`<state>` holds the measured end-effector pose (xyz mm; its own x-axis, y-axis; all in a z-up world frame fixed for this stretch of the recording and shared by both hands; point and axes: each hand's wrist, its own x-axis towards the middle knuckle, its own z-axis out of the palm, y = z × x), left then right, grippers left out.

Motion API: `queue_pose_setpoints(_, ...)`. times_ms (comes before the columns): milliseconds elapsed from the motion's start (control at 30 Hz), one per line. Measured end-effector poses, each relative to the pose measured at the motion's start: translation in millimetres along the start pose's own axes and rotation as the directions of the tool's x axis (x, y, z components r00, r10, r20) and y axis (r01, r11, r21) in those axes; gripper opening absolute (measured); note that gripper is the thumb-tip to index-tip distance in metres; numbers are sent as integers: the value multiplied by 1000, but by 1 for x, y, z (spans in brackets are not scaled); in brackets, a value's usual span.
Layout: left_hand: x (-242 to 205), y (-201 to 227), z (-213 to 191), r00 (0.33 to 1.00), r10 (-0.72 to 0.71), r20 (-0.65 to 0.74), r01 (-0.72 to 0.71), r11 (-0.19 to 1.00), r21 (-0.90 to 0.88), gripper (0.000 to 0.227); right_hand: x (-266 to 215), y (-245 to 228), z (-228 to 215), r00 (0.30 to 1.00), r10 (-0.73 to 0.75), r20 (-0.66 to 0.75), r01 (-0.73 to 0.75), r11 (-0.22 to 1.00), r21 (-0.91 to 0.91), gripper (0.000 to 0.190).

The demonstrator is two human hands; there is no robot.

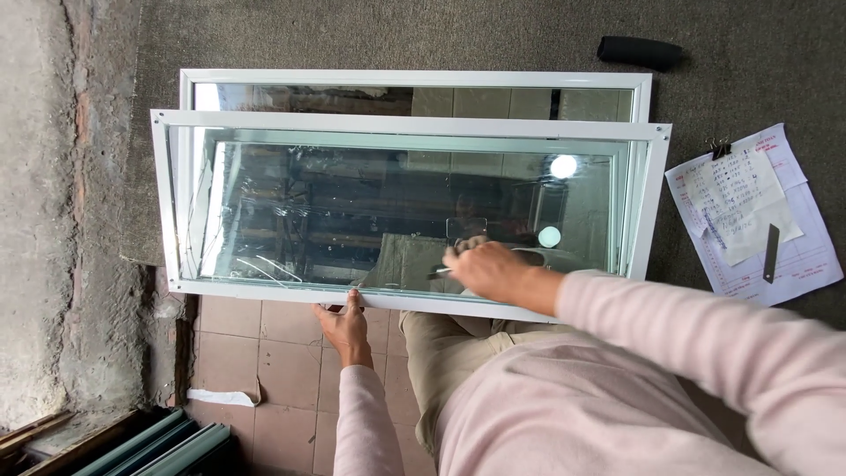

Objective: Inspecting and cleaning the edges of a glass pane within a window frame using a scraper and cloth to remove residue.

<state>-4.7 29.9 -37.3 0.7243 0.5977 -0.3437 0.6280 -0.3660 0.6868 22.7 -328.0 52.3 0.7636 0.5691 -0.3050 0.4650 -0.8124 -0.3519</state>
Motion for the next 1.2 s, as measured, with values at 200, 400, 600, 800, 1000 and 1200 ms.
queue_pose_setpoints(200,9,-17,2,999,-1,33,1,1000,6,109,-15,-44,13,996,-62,-61,57,995,-82,40)
queue_pose_setpoints(400,9,-18,5,1000,6,9,-6,1000,-27,106,-120,8,-3,997,-12,80,21,994,-110,35)
queue_pose_setpoints(600,6,-11,2,999,-2,32,3,1000,-20,108,-173,75,-29,935,183,303,-212,975,65,28)
queue_pose_setpoints(800,-7,2,-4,1000,2,14,-2,1000,-23,105,-121,53,-69,952,123,282,-159,981,108,27)
queue_pose_setpoints(1000,-89,113,-20,988,104,-110,-70,958,279,110,-100,20,-63,983,80,165,-120,961,250,35)
queue_pose_setpoints(1200,-139,143,2,841,506,194,-532,703,473,102,-140,19,-80,942,241,232,-320,852,415,42)
